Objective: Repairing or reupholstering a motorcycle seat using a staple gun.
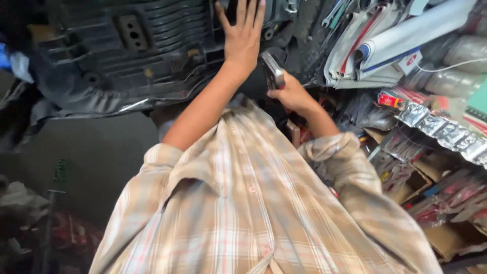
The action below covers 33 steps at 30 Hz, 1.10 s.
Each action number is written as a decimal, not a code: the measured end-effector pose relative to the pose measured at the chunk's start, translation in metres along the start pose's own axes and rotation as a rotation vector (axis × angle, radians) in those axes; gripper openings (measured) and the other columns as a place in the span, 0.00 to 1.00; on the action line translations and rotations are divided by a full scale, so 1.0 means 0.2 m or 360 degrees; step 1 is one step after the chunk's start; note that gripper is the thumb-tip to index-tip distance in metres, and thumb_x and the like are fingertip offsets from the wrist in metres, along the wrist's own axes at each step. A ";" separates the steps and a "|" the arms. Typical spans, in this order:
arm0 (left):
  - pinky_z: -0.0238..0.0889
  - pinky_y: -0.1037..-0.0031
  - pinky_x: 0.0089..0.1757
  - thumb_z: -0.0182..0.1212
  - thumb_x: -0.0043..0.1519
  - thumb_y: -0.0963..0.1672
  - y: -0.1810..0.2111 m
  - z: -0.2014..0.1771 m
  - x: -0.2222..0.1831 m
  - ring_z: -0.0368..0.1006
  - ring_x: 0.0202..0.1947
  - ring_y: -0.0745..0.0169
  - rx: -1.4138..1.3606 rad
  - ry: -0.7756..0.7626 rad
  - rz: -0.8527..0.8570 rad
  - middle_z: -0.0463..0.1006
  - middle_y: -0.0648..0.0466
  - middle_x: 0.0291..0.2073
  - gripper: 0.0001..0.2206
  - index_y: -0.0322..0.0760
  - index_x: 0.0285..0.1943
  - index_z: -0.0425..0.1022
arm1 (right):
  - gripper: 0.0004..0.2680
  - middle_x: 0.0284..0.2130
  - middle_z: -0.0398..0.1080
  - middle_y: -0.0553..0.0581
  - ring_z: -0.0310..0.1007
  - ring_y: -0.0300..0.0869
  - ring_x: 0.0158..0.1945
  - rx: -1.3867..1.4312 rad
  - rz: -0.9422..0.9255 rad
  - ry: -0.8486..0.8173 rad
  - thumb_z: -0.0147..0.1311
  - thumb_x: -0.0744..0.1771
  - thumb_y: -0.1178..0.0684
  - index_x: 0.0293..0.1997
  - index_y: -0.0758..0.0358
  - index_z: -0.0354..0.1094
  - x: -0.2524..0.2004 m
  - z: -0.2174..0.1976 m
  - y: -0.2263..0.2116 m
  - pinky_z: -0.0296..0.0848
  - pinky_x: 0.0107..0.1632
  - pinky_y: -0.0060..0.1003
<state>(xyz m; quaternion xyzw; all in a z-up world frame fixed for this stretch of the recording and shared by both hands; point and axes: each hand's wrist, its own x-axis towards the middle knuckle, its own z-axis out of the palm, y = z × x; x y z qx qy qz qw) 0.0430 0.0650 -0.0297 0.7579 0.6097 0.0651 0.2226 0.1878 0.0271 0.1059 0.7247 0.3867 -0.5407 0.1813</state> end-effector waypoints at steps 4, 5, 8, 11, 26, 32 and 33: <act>0.30 0.24 0.63 0.70 0.45 0.48 -0.07 -0.17 0.04 0.38 0.78 0.37 -0.0094 -0.0038 0.0253 0.47 0.36 0.77 0.47 0.32 0.78 0.58 | 0.11 0.29 0.68 0.54 0.67 0.43 0.30 0.0405 -0.0086 0.0008 0.63 0.62 0.58 0.44 0.70 0.67 0.10 0.14 0.42 0.67 0.33 0.41; 0.30 0.24 0.63 0.70 0.45 0.48 -0.08 -0.23 0.01 0.38 0.78 0.37 -0.0083 -0.0035 0.0255 0.47 0.36 0.77 0.47 0.32 0.78 0.58 | 0.11 0.29 0.68 0.54 0.67 0.43 0.30 0.0412 -0.0096 0.0007 0.63 0.62 0.58 0.44 0.70 0.67 0.12 0.18 0.46 0.67 0.33 0.41; 0.33 0.29 0.64 0.74 0.38 0.51 -0.10 -0.31 -0.05 0.45 0.75 0.34 -0.0137 -0.0212 0.0478 0.49 0.31 0.75 0.53 0.25 0.76 0.58 | 0.13 0.31 0.71 0.58 0.69 0.46 0.33 0.0289 0.0298 0.0293 0.65 0.63 0.52 0.45 0.69 0.69 0.24 0.34 0.56 0.67 0.39 0.44; 0.38 0.35 0.65 0.76 0.36 0.52 -0.10 -0.20 -0.11 0.52 0.72 0.33 -0.0077 -0.0258 0.0615 0.52 0.30 0.74 0.55 0.22 0.75 0.59 | 0.18 0.41 0.75 0.60 0.75 0.46 0.45 0.0226 -0.0029 0.0831 0.67 0.63 0.43 0.50 0.65 0.72 0.32 0.38 0.60 0.73 0.51 0.43; 0.32 0.44 0.73 0.81 0.46 0.55 0.09 -0.12 -0.41 0.54 0.75 0.41 0.0077 0.0035 0.0396 0.57 0.42 0.73 0.51 0.29 0.75 0.56 | 0.11 0.35 0.80 0.53 0.80 0.40 0.35 0.2203 -0.0561 0.0143 0.58 0.67 0.45 0.44 0.62 0.77 0.38 0.04 0.85 0.77 0.38 0.38; 0.28 0.37 0.65 0.81 0.37 0.61 0.34 -0.20 -0.48 0.51 0.71 0.34 0.0036 -0.0204 0.0367 0.56 0.33 0.71 0.58 0.19 0.68 0.58 | 0.11 0.31 0.77 0.57 0.78 0.45 0.29 0.2032 0.0062 0.0023 0.60 0.67 0.46 0.40 0.65 0.73 0.37 0.16 1.01 0.78 0.36 0.40; 0.28 0.37 0.66 0.81 0.39 0.63 0.34 -0.15 -0.46 0.50 0.72 0.33 -0.0006 -0.0109 0.0386 0.55 0.33 0.72 0.56 0.19 0.65 0.60 | 0.10 0.31 0.78 0.57 0.79 0.46 0.30 0.2028 -0.0025 -0.0010 0.58 0.67 0.46 0.41 0.63 0.73 0.35 0.13 0.98 0.79 0.37 0.41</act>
